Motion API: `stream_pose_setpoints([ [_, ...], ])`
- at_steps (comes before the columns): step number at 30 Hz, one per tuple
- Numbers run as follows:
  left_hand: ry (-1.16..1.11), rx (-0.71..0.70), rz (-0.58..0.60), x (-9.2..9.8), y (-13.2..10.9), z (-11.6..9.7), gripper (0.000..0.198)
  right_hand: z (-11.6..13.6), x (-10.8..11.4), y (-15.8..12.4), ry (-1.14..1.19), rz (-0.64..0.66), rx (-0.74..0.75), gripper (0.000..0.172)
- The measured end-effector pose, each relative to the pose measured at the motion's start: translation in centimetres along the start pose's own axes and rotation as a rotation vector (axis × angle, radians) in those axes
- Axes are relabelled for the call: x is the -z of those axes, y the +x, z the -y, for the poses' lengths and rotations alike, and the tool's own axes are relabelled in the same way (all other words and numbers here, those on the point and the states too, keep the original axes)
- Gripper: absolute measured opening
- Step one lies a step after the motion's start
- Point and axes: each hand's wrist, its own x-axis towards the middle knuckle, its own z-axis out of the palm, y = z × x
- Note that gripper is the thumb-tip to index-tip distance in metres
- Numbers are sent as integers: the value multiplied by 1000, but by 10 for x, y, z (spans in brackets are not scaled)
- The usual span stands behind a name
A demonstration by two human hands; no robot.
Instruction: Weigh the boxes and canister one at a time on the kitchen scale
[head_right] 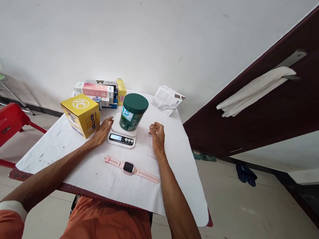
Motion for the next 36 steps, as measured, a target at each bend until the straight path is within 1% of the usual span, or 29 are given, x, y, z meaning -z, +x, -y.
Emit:
stream_pose_setpoints([
  [4,-10,-1,18,-3,2,1,78,29,-8,8,-25,99,141,105],
  [6,-27,-12,30,-4,2,1,79,44,-16,13,-70,132,200,113],
  [8,-41,-26,47,-5,1,1,79,55,-23,16,-118,123,241,115],
  [12,-39,-55,83,-8,-2,-1,78,67,-36,20,-152,65,252,115],
  [16,-53,-76,101,-12,-2,-2,76,72,-39,22,-171,75,226,101],
  [21,-64,-99,95,-15,-1,1,82,81,-35,33,-284,68,281,89],
  [25,-76,-88,85,-16,-1,1,80,87,-42,61,-286,25,341,81],
  [27,-78,-80,88,-15,-2,1,80,89,-51,83,-263,-20,367,80],
  [29,-79,-74,94,-15,-1,0,80,88,-64,106,-265,-65,359,81],
  [33,-77,-80,84,-15,0,2,75,74,-93,145,-306,-105,276,83],
  [36,-75,-91,79,-16,0,3,74,59,-111,158,-314,-109,234,82],
])
